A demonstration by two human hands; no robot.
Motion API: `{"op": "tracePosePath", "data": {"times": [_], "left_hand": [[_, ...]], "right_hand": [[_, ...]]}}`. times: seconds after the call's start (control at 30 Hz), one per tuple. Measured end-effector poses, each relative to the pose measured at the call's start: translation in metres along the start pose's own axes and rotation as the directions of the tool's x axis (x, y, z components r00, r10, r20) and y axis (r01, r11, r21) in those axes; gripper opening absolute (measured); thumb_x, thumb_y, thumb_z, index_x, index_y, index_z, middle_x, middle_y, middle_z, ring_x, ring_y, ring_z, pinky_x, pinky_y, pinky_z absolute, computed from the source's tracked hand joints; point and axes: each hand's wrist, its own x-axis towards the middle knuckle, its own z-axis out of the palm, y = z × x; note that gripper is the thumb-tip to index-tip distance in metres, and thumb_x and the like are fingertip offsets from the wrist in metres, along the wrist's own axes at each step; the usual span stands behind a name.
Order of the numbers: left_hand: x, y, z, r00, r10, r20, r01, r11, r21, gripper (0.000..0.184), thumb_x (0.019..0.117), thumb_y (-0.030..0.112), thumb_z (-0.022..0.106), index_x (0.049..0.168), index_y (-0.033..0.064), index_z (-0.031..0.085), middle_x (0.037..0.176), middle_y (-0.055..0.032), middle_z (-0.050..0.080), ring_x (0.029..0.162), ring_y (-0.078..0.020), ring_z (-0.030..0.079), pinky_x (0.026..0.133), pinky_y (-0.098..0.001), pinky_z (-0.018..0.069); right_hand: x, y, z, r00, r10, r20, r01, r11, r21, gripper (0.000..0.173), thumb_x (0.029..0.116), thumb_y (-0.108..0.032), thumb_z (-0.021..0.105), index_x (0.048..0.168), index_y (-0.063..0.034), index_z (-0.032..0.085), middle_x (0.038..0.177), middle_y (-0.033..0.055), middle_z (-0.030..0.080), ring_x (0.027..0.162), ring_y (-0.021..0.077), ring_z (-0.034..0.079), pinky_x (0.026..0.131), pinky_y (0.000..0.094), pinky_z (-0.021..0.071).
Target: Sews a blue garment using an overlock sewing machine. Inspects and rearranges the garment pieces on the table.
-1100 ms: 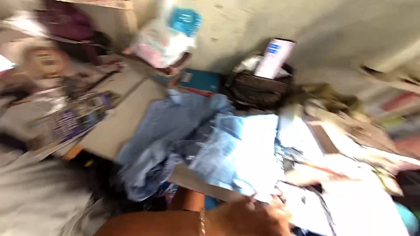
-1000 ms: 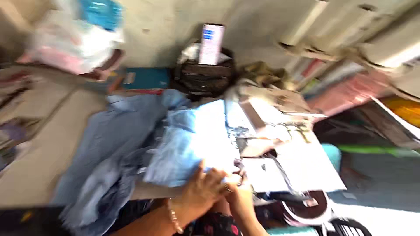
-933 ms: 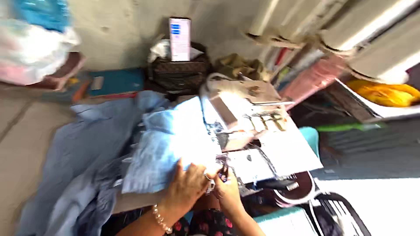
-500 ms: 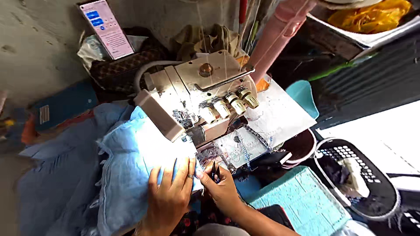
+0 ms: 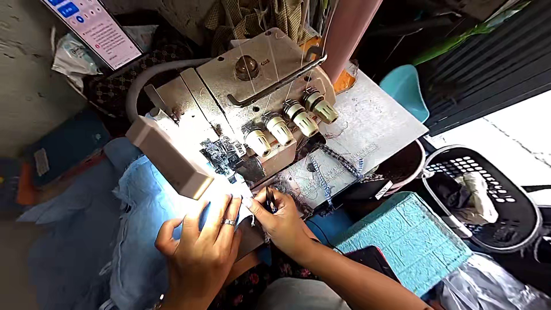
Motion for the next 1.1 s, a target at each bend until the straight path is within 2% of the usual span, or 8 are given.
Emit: {"op": "tracePosePath", "data": {"times": [0.13,0.2,0.27,0.33,0.47,0.6,0.73,1.1], "left_hand": [[-0.002,-0.007,0.003,0.998,0.059,-0.008,-0.059,0.991,-0.121,0.020,0.0998,0.026,0.053,0.114,0.0188,0.065,0.123,-0.0024,0.071,0.116,-0.0249,0.056,0.096,-0.0430,0.0294],[-0.001,-0.011,0.008,0.995,0.095,-0.027,-0.099,0.983,-0.157,0.020,0.1007,0.025,0.052,0.118,0.0227,0.061,0.115,-0.0008,0.071,0.113,-0.0219,0.058,0.097,-0.0411,0.0300],[-0.001,-0.016,0.011,0.990,0.136,-0.044,-0.142,0.974,-0.178,0.025,0.1000,0.024,0.055,0.121,0.0252,0.066,0.105,-0.0017,0.069,0.107,-0.0226,0.057,0.096,-0.0423,0.0284],[-0.001,-0.021,0.013,0.985,0.160,-0.069,-0.170,0.968,-0.186,0.020,0.1013,0.026,0.056,0.117,0.0248,0.069,0.101,-0.0013,0.067,0.104,-0.0224,0.056,0.096,-0.0411,0.0287],[-0.001,-0.026,0.013,0.979,0.184,-0.088,-0.199,0.958,-0.205,0.018,0.1031,0.029,0.057,0.109,0.0194,0.071,0.110,-0.0021,0.071,0.106,-0.0229,0.056,0.093,-0.0370,0.0326],[0.005,-0.026,0.009,0.985,0.169,-0.044,-0.174,0.956,-0.235,0.025,0.1048,0.027,0.054,0.106,0.0140,0.075,0.105,-0.0060,0.076,0.099,-0.0247,0.065,0.085,-0.0343,0.0443],[0.010,-0.028,0.006,0.992,0.122,0.013,-0.114,0.953,-0.282,0.027,0.1044,0.023,0.052,0.104,0.0133,0.077,0.105,-0.0070,0.078,0.102,-0.0246,0.069,0.085,-0.0330,0.0500],[0.020,-0.040,0.012,0.997,0.045,0.065,-0.018,0.927,-0.375,0.028,0.1020,0.021,0.053,0.102,0.0137,0.081,0.108,-0.0059,0.078,0.105,-0.0198,0.071,0.086,-0.0285,0.0521]], "right_hand": [[-0.003,-0.011,-0.004,0.989,0.140,0.048,-0.145,0.982,0.123,0.007,0.0949,-0.003,0.062,0.090,-0.0068,0.065,0.073,-0.0104,0.062,0.055,-0.0081,0.052,0.051,0.0093,0.0451],[-0.002,-0.014,-0.006,0.982,0.182,0.060,-0.188,0.974,0.130,0.009,0.0955,-0.003,0.061,0.089,-0.0076,0.064,0.071,-0.0105,0.062,0.054,-0.0077,0.052,0.051,0.0097,0.0443],[-0.002,-0.013,-0.005,0.981,0.184,0.054,-0.189,0.975,0.119,0.010,0.0943,-0.002,0.061,0.087,-0.0092,0.063,0.069,-0.0114,0.061,0.054,-0.0081,0.052,0.050,0.0095,0.0443],[-0.001,-0.012,-0.004,0.981,0.188,0.049,-0.193,0.972,0.132,0.011,0.0938,-0.001,0.062,0.086,-0.0087,0.063,0.069,-0.0101,0.062,0.053,-0.0074,0.052,0.050,0.0096,0.0448],[0.005,-0.012,-0.003,0.975,0.216,0.040,-0.220,0.968,0.124,0.017,0.0920,-0.002,0.064,0.079,-0.0118,0.059,0.064,-0.0100,0.061,0.051,-0.0069,0.053,0.047,0.0095,0.0435],[0.015,-0.005,0.003,0.984,0.175,0.001,-0.174,0.976,0.127,0.028,0.0853,-0.002,0.065,0.067,-0.0173,0.049,0.060,-0.0115,0.049,0.051,-0.0057,0.044,0.049,0.0119,0.0364],[0.023,-0.003,0.007,0.989,0.149,-0.017,-0.146,0.982,0.119,0.030,0.0829,-0.001,0.065,0.066,-0.0181,0.046,0.059,-0.0121,0.045,0.052,-0.0061,0.042,0.050,0.0114,0.0346],[0.030,0.004,0.014,0.993,0.098,-0.071,-0.094,0.993,0.068,0.034,0.0867,-0.003,0.066,0.064,-0.0181,0.045,0.059,-0.0120,0.043,0.052,-0.0061,0.040,0.051,0.0112,0.0339]]}}
